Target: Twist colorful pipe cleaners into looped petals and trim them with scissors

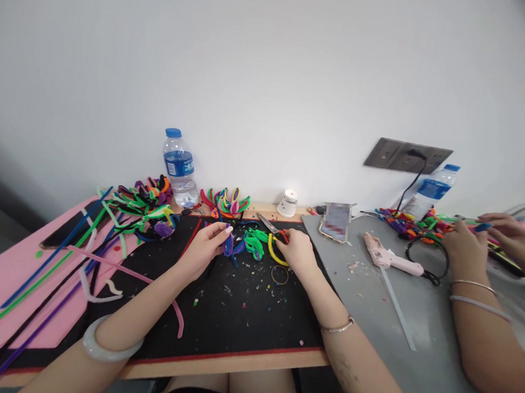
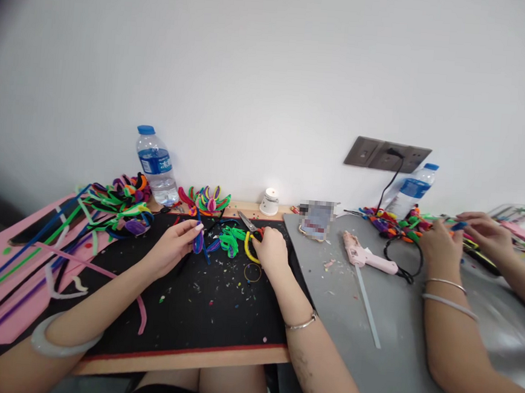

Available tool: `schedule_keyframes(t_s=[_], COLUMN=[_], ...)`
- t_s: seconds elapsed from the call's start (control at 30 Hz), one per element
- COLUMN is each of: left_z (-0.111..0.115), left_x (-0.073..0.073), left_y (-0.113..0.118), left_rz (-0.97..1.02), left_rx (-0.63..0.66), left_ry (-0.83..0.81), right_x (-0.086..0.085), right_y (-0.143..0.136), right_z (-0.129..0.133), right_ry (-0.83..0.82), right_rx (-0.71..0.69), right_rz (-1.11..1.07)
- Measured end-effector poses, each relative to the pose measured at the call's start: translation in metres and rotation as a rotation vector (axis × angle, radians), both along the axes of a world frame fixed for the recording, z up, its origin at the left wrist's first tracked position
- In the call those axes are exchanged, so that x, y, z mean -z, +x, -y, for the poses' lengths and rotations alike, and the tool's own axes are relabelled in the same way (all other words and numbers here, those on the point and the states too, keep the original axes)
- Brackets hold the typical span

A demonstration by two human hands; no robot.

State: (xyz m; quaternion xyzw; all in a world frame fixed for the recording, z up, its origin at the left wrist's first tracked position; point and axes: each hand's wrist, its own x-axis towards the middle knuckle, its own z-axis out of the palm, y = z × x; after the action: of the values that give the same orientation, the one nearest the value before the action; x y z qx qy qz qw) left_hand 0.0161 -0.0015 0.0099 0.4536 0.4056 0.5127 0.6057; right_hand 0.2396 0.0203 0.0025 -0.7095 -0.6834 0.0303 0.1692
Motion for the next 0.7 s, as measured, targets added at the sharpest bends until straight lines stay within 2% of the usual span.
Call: schedule_keyframes(t_s=[0.07,0.17,0.23,0.3,0.4,0.53,0.7], left_z=[0.000,0.000,0.000,0.001,0.004,0.008,0.009], left_x=[-0.001,-0.001,0.000,0.002,0.005,0.007,0.008], left_y=[0.000,0.000,0.000,0.002,0.007,0.011,0.012], left_rz=[-0.002,0.007,0.035,0.058,0.077,0.016,-0.256], left_rx=[0.026,0.044,0.046,0.052,0.058,0.069,0.100], left_ry=[-0.019,-0.061,-0.084,-0.095,-0.074,-0.020,0.100], right_x=[0.000,-0.005,-0.011,-0.016,-0.016,-0.011,-0.007], right_y=[0.001,-0.002,-0.007,-0.016,-0.029,-0.038,-0.037], right_z=[-0.001,0.002,0.008,0.015,0.025,0.029,0.026], right_ry=[0.052,0.226,0.285,0.223,0.035,0.046,0.100], right_rx=[-0.029,-0.120,-0.270,-0.433,-0.650,-0.667,-0.614], right_rz=[-0.032,-0.167,-0.304,-0.410,-0.476,-0.497,-0.557])
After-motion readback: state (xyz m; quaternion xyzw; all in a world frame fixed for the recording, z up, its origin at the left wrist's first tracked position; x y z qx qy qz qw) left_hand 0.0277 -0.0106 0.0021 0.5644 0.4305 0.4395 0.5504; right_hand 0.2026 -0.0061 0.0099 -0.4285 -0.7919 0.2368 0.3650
